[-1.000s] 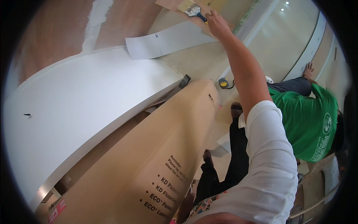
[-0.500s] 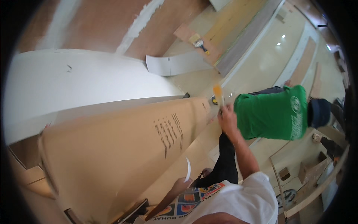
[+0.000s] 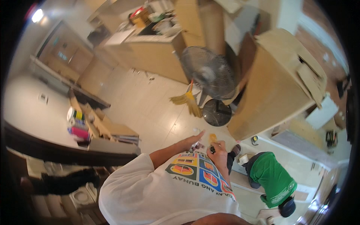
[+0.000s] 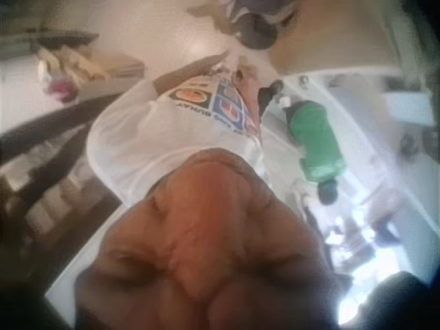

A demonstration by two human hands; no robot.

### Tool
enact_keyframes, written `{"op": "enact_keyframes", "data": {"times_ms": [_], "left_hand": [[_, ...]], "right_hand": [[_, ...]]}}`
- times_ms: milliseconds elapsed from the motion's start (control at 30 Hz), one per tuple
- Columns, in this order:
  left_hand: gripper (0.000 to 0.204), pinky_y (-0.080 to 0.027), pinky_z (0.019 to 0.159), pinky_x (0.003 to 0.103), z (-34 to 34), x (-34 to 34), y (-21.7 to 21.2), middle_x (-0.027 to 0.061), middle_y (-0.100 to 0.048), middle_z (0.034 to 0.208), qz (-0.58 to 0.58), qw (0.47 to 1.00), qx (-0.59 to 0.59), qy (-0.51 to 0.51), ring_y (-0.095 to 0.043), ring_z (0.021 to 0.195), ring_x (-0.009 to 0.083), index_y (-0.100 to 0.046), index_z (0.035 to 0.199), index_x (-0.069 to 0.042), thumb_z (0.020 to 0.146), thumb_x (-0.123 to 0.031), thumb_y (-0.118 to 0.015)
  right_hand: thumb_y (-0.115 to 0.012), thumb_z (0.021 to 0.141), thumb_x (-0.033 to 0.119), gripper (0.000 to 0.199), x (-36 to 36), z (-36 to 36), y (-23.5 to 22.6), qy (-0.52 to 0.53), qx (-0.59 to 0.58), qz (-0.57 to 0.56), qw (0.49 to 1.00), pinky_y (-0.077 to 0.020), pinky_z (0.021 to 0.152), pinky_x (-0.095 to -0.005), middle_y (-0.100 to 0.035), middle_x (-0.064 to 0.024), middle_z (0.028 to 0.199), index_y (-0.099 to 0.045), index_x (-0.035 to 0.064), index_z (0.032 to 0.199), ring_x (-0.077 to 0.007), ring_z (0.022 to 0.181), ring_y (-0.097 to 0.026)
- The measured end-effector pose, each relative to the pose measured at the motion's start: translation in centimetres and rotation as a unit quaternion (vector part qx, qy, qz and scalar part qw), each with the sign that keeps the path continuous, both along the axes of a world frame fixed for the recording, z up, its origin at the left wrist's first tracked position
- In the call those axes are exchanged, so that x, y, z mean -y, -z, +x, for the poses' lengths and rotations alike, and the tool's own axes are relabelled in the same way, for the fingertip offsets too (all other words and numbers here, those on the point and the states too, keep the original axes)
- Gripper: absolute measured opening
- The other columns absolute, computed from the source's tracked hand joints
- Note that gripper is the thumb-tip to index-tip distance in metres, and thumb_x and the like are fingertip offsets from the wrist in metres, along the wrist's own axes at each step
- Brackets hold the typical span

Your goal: The person applies adhesive to a white panel and a strip of edge banding, then fits the panel into a cabinet shelf. The person also uses a brush to apply adhesive to the panel's edge and wipes the surface with a cloth.

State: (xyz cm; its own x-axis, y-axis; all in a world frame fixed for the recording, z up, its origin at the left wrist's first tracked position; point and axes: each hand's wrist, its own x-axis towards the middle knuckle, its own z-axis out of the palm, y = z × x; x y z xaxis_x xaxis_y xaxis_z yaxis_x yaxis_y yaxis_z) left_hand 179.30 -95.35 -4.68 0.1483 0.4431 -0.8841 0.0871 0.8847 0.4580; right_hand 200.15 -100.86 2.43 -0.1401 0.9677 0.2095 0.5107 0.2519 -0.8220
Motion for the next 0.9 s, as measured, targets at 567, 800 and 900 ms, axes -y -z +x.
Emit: {"op": "enact_keyframes", "data": {"times_ms": [567,800,900], "left_hand": [[0.043,-0.035,0.049,0.027,-14.1,-2.5,-9.7,-0.0003,-0.061,0.075,0.202,0.951,-0.024,-0.233,-0.051,0.057,0.0095,-0.066,0.106,-0.009,0.090,-0.048,-0.072],[0.050,-0.053,0.087,0.033,-21.3,-5.1,-9.8,0.0106,-0.067,0.115,0.232,0.938,-0.071,-0.249,-0.064,0.101,0.0178,-0.054,0.135,-0.002,0.097,-0.030,-0.069],[0.055,-0.052,0.091,0.033,-26.5,-6.8,-8.8,0.0105,-0.066,0.120,0.245,0.920,-0.091,-0.292,-0.063,0.106,0.0188,-0.051,0.139,-0.003,0.096,-0.030,-0.070]], "right_hand": [[-0.064,0.097,0.047,0.055,-14.6,-17.3,-0.6,-0.167,-0.323,-0.526,0.769,-0.0587,0.074,-0.0471,-0.062,-0.0104,0.115,-0.054,0.0043,0.130,-0.0255,0.097,-0.067],[-0.067,0.093,0.051,0.053,-21.0,-28.9,1.2,-0.275,-0.242,-0.630,0.684,-0.0585,0.078,-0.0488,-0.064,-0.0100,0.105,-0.057,0.0069,0.122,-0.0253,0.094,-0.068],[-0.069,0.092,0.049,0.051,-23.3,-34.9,2.9,-0.278,-0.245,-0.654,0.660,-0.0586,0.074,-0.0466,-0.065,-0.0087,0.102,-0.058,0.0070,0.120,-0.0238,0.089,-0.068]]}}
